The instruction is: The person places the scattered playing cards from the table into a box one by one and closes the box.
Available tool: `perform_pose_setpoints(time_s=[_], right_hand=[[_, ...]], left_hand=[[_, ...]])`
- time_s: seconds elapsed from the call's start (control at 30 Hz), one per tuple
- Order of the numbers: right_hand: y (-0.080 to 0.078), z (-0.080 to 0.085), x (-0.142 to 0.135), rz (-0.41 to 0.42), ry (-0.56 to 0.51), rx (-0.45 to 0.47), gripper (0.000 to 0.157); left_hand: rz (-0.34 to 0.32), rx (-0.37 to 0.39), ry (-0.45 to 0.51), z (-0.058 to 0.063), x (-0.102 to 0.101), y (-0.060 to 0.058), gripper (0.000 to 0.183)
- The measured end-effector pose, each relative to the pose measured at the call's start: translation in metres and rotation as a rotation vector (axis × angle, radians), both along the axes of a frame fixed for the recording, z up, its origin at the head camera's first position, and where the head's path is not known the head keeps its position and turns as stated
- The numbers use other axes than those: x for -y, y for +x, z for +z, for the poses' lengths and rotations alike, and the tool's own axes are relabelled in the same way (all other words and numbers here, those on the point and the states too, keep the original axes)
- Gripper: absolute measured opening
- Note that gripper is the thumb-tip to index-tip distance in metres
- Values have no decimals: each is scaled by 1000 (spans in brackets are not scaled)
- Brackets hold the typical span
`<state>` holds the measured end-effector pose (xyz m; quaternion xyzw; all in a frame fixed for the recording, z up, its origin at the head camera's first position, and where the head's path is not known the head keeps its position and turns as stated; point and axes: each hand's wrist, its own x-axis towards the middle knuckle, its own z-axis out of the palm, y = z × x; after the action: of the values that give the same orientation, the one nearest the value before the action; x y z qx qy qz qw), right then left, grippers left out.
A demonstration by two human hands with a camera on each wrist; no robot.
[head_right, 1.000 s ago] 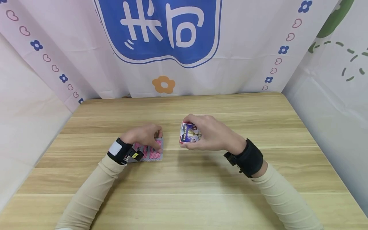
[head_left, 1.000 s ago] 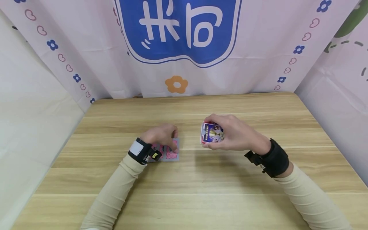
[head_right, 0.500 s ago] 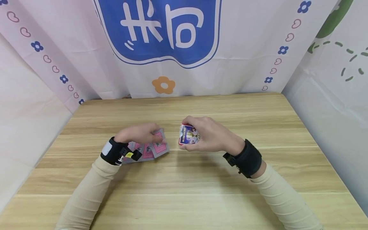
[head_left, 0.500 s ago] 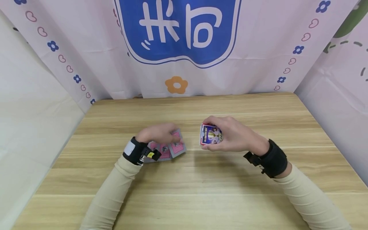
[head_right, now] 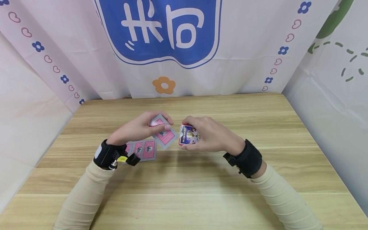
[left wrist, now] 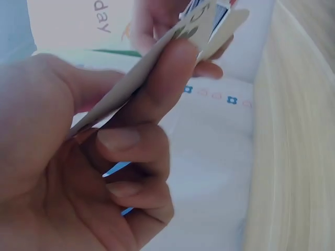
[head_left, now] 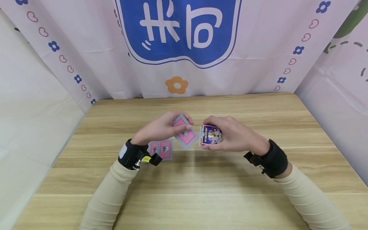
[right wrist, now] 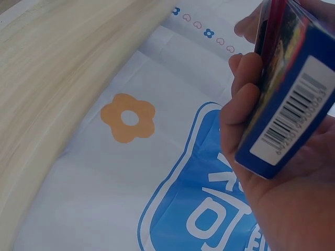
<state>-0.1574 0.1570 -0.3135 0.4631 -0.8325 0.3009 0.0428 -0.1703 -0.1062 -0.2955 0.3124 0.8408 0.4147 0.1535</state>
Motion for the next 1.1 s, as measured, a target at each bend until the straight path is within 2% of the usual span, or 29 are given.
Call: perform_pose_setpoints(time_s=[0.2,0.33,0.57,0.7,0.83,0.97,1.07,1.1], right_hand=[[1,1,0,8,-17,2,62],[1,1,0,8,-32,-1,64],[1,3,-2,18,-74,-1,63],[2,5,-2,34,-92,-6,62],[2,5,-1,38,-98,-1,62],[2,6,-1,19,-104,-4,62],[3,6,0,1,-118,-14,61],[3,6,0,-5,-122,-17,61]], left_hand=[[25,-53,32,4,-4,5,9],[47,-55,72,5,-4,5,8],[81,-28,109,3,-7,3,12],[106,15,136,0,-10,2,15],[141,64,160,10,-18,13,13],[160,31,185,6,-21,14,12],[179,-8,239,-8,-23,7,10],[191,-15,253,-9,-24,8,9]])
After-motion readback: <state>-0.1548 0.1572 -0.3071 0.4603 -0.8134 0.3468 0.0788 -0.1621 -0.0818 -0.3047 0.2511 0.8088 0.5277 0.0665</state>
